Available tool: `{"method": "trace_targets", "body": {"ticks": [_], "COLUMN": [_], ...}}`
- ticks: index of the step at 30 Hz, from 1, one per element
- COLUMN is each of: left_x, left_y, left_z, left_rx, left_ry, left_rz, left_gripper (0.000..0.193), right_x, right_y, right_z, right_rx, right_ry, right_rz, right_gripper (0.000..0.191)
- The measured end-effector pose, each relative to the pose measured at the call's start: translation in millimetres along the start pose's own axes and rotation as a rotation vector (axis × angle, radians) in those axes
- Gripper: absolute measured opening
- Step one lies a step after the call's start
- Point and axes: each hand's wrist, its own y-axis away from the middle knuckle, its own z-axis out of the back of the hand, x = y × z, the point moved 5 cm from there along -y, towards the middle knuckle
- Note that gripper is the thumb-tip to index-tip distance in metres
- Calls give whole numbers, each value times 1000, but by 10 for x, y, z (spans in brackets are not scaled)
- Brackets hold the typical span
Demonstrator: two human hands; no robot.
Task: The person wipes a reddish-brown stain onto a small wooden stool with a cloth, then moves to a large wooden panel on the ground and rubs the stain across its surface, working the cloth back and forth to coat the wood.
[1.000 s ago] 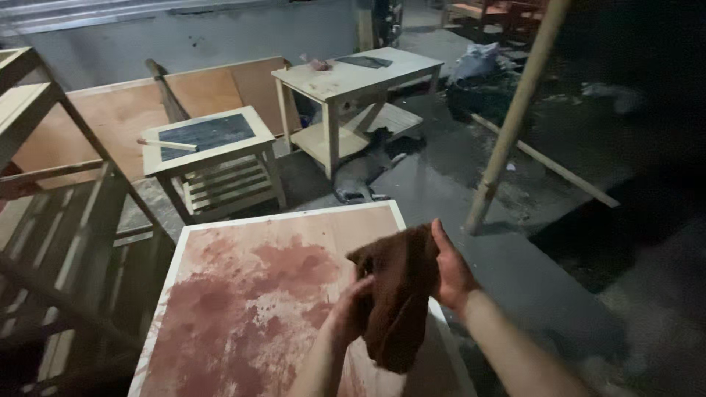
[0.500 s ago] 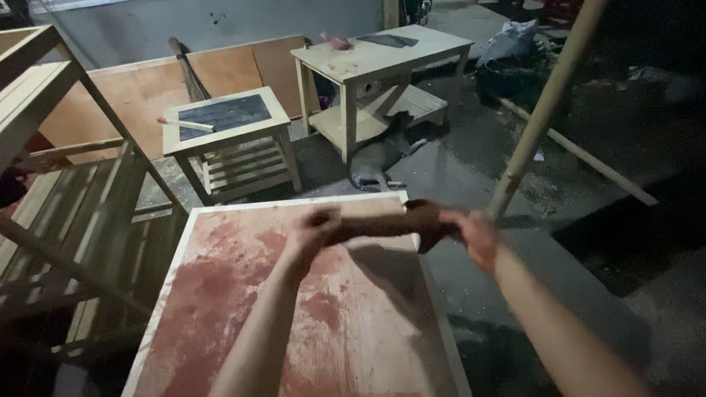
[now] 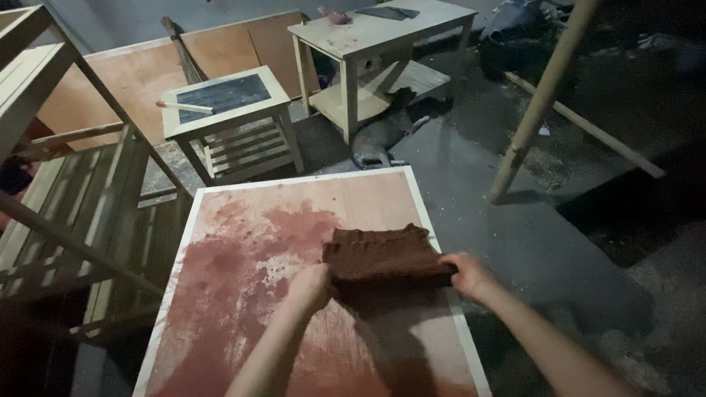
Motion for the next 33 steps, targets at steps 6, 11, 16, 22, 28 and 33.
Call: {"method": "trace_targets", "body": {"ticks": [6, 11, 16, 22, 28, 33], "left_x": [-2, 106, 17, -323, -390, -377], "left_y": [54, -211, -52, 63, 66, 77], "left_z": [162, 282, -298, -828, -765, -657], "left_rx": [337, -188, -235, -33, -44, -77], "left_ry": [24, 274, 61, -21, 19, 47], "left_rz": [-29, 280, 304, 96, 131, 82], "left_gripper": [34, 37, 48, 67, 73, 73], "right_x": [-221, 130, 402, 166, -74, 19], "right_y": [-131, -484, -330, -274, -468, -433], "right_z": [-7, 147, -189, -432, -760, -607], "right_rx": [173, -94, 15, -86, -109, -99], "right_ry": [197, 112, 203, 282, -203, -571], "right_rz": [-68, -34, -62, -253, -272, -269], "right_gripper": [25, 47, 81, 102, 75, 59]}}
